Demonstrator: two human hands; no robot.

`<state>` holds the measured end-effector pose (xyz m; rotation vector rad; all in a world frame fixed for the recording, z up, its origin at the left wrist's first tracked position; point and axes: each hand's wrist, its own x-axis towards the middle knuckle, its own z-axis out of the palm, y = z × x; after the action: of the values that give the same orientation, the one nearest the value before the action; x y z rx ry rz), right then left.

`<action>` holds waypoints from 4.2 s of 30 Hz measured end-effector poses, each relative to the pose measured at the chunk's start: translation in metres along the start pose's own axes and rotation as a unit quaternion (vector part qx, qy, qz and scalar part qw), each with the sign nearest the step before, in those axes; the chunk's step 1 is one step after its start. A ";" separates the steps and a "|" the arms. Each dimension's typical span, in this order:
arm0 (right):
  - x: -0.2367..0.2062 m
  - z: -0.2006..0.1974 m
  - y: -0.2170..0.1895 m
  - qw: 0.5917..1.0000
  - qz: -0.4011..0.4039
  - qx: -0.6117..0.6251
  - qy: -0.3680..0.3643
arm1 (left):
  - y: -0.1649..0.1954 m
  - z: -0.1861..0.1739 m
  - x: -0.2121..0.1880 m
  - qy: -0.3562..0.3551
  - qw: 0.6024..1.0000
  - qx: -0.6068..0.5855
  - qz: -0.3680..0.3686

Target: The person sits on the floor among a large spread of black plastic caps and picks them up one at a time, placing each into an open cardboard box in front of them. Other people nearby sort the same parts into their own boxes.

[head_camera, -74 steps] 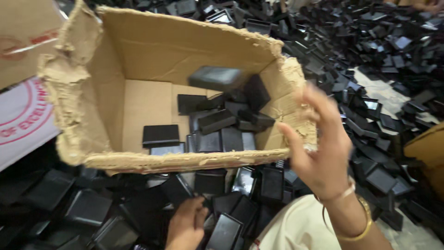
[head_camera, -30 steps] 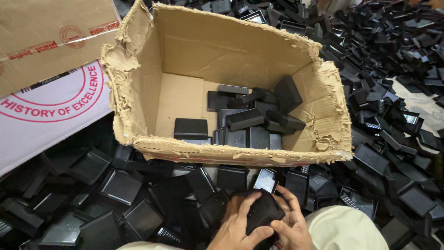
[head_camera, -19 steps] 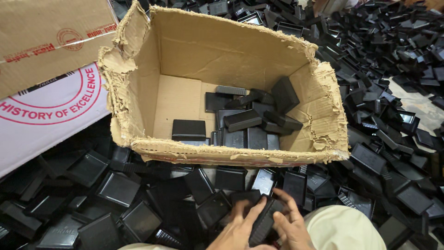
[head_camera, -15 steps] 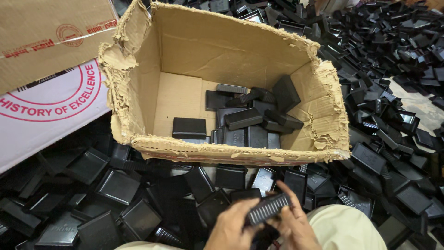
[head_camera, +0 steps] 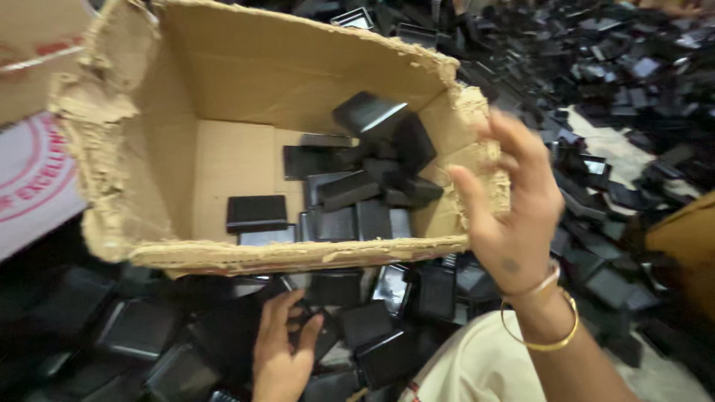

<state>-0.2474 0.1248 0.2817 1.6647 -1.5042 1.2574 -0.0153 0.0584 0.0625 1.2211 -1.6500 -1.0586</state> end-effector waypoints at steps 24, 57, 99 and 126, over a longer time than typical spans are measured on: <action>-0.159 0.020 0.220 0.667 0.162 -0.367 -0.628 | -0.037 0.047 0.005 -0.141 0.963 0.144 0.181; -0.200 0.051 0.081 0.832 0.074 -0.089 -0.543 | 0.009 0.028 0.006 -0.134 0.988 -0.068 0.025; -0.218 0.047 0.048 0.663 0.410 0.507 -0.368 | 0.001 0.032 -0.002 -0.309 0.925 -0.093 0.199; -0.134 -0.004 -0.006 0.940 0.128 0.255 -0.189 | 0.002 0.008 0.001 -0.206 0.935 -0.165 0.235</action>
<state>-0.2334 0.1872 0.1639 2.1990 -1.7654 1.6419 -0.0230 0.0590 0.0617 0.3645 -1.8513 -1.2649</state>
